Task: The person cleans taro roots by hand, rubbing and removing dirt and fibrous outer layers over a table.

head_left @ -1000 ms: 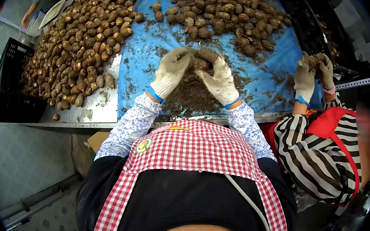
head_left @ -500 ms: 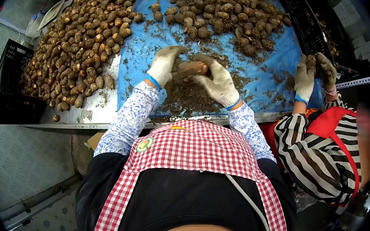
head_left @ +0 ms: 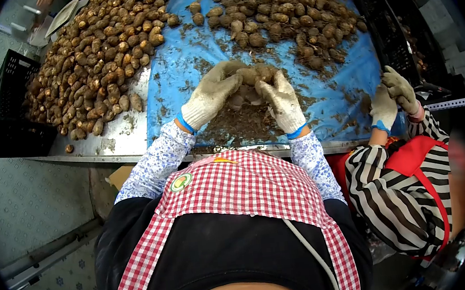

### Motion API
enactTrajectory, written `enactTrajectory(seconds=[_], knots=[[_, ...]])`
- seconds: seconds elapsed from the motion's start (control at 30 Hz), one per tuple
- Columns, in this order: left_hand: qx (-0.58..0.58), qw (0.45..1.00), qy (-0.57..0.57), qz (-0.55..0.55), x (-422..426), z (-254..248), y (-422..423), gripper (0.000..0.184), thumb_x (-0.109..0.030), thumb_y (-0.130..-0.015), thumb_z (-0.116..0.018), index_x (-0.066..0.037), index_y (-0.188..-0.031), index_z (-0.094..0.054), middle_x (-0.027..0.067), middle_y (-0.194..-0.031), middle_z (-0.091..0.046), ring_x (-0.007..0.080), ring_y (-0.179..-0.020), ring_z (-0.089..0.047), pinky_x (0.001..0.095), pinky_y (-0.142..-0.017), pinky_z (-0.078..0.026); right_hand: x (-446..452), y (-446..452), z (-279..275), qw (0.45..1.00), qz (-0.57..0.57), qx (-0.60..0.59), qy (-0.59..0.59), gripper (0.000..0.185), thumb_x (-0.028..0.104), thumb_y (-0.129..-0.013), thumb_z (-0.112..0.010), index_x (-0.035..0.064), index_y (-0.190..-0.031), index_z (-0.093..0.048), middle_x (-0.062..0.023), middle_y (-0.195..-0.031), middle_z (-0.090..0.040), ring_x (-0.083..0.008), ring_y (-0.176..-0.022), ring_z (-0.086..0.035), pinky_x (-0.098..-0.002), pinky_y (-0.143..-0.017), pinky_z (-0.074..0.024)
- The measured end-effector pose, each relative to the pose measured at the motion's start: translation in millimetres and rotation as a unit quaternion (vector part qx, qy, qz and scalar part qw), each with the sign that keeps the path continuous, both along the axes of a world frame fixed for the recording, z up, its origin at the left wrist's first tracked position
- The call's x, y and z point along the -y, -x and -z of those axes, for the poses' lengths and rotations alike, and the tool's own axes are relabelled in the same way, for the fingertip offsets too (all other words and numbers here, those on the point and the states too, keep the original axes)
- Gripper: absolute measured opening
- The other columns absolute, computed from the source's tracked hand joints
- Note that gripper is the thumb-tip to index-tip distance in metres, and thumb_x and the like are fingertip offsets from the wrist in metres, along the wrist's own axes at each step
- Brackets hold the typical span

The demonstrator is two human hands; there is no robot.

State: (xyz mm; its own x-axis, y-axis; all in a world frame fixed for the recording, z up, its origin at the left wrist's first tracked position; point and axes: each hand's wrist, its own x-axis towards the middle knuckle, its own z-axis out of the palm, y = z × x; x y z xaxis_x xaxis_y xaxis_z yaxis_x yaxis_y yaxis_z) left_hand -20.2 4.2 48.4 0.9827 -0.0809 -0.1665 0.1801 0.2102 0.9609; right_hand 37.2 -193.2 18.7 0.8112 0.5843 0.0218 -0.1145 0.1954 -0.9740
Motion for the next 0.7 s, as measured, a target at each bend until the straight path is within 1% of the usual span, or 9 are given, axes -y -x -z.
enactTrajectory(seconds=[0.03,0.1,0.17,0.2,0.3,0.4,0.5,0.6,0.7], knots=[[-0.008,1.0,-0.012,0.003,2,-4,0,0.043,-0.018,-0.099,-0.051,0.005,-0.133,-0.042,0.0179,-0.119,-0.06,0.0199,-0.094,-0.065,0.0296,-0.079,-0.057,-3,1,-9,0.999,0.029,-0.016,0.03,0.05,0.016,-0.098,-0.058,0.0005,-0.141,-0.038,-0.0135,-0.133,-0.049,-0.0183,-0.114,-0.057,-0.031,-0.089,-0.0566],[-0.026,0.999,-0.036,0.008,7,-13,1,0.045,-0.021,-0.099,-0.052,0.006,-0.133,-0.041,0.017,-0.117,-0.058,0.0179,-0.098,-0.061,0.0295,-0.082,-0.054,-4,0,-14,0.999,0.042,-0.014,-0.026,0.058,0.012,-0.093,-0.064,0.0034,-0.144,-0.036,-0.0119,-0.133,-0.049,-0.0189,-0.116,-0.054,-0.0331,-0.093,-0.0534],[0.057,0.995,-0.081,-0.015,10,0,-2,0.042,-0.019,-0.098,-0.053,0.005,-0.131,-0.043,0.0138,-0.108,-0.061,0.0156,-0.092,-0.061,0.0264,-0.076,-0.052,-6,-5,-11,0.997,0.062,0.01,-0.04,0.061,0.012,-0.091,-0.066,0.0052,-0.144,-0.037,-0.0113,-0.132,-0.049,-0.0199,-0.114,-0.054,-0.0336,-0.094,-0.0519],[0.098,0.99,-0.102,-0.027,13,1,-3,0.041,-0.017,-0.097,-0.054,0.004,-0.13,-0.044,0.0122,-0.104,-0.062,0.0144,-0.089,-0.061,0.0249,-0.074,-0.051,-7,-4,-15,0.997,0.067,0.039,-0.028,0.058,0.011,-0.089,-0.068,0.0054,-0.139,-0.041,-0.0106,-0.127,-0.052,-0.0201,-0.111,-0.055,-0.0337,-0.095,-0.0498],[0.051,0.992,-0.11,-0.04,20,-9,-3,0.04,-0.016,-0.096,-0.056,0.003,-0.128,-0.046,0.0114,-0.102,-0.061,0.0129,-0.091,-0.058,0.0261,-0.076,-0.05,-10,-2,-25,0.995,0.072,0.074,0.016,0.049,0.009,-0.088,-0.068,0.005,-0.132,-0.045,-0.0103,-0.122,-0.053,-0.0193,-0.11,-0.056,-0.0332,-0.093,-0.0504],[0.105,0.963,-0.24,-0.06,24,-23,6,0.043,-0.011,-0.094,-0.058,0.005,-0.131,-0.043,0.0189,-0.121,-0.057,0.0215,-0.109,-0.058,0.0339,-0.091,-0.049,-14,4,-27,0.99,0.089,0.099,0.047,0.044,0.007,-0.087,-0.068,0.0046,-0.126,-0.047,-0.0107,-0.121,-0.054,-0.0191,-0.111,-0.055,-0.034,-0.093,-0.0501],[0.157,0.938,-0.3,-0.069,24,-21,15,0.042,-0.011,-0.093,-0.058,0.003,-0.13,-0.045,0.0172,-0.117,-0.059,0.023,-0.105,-0.061,0.0344,-0.086,-0.052,-14,8,-20,0.991,0.092,0.098,0.018,0.039,0.014,-0.091,-0.065,0.0048,-0.124,-0.047,-0.011,-0.11,-0.059,-0.0182,-0.098,-0.061,-0.031,-0.082,-0.0541],[0.128,0.963,-0.236,0.01,26,-28,21,0.042,-0.01,-0.092,-0.059,0.003,-0.13,-0.047,0.0158,-0.114,-0.061,0.0242,-0.099,-0.064,0.0356,-0.083,-0.053,-12,9,-15,0.998,0.025,-0.059,-0.011,0.036,0.027,-0.094,-0.061,0.0041,-0.119,-0.049,-0.0103,-0.096,-0.063,-0.0165,-0.08,-0.065,-0.0269,-0.065,-0.0557],[0.139,0.935,-0.327,-0.004,31,-20,19,0.04,-0.009,-0.091,-0.06,0.003,-0.128,-0.048,0.0178,-0.112,-0.061,0.0261,-0.097,-0.065,0.0368,-0.084,-0.054,-19,6,-30,0.987,0.13,-0.01,0.097,0.041,0.038,-0.096,-0.058,0.0026,-0.116,-0.052,-0.0113,-0.089,-0.065,-0.0155,-0.069,-0.067,-0.0247,-0.052,-0.0537]])
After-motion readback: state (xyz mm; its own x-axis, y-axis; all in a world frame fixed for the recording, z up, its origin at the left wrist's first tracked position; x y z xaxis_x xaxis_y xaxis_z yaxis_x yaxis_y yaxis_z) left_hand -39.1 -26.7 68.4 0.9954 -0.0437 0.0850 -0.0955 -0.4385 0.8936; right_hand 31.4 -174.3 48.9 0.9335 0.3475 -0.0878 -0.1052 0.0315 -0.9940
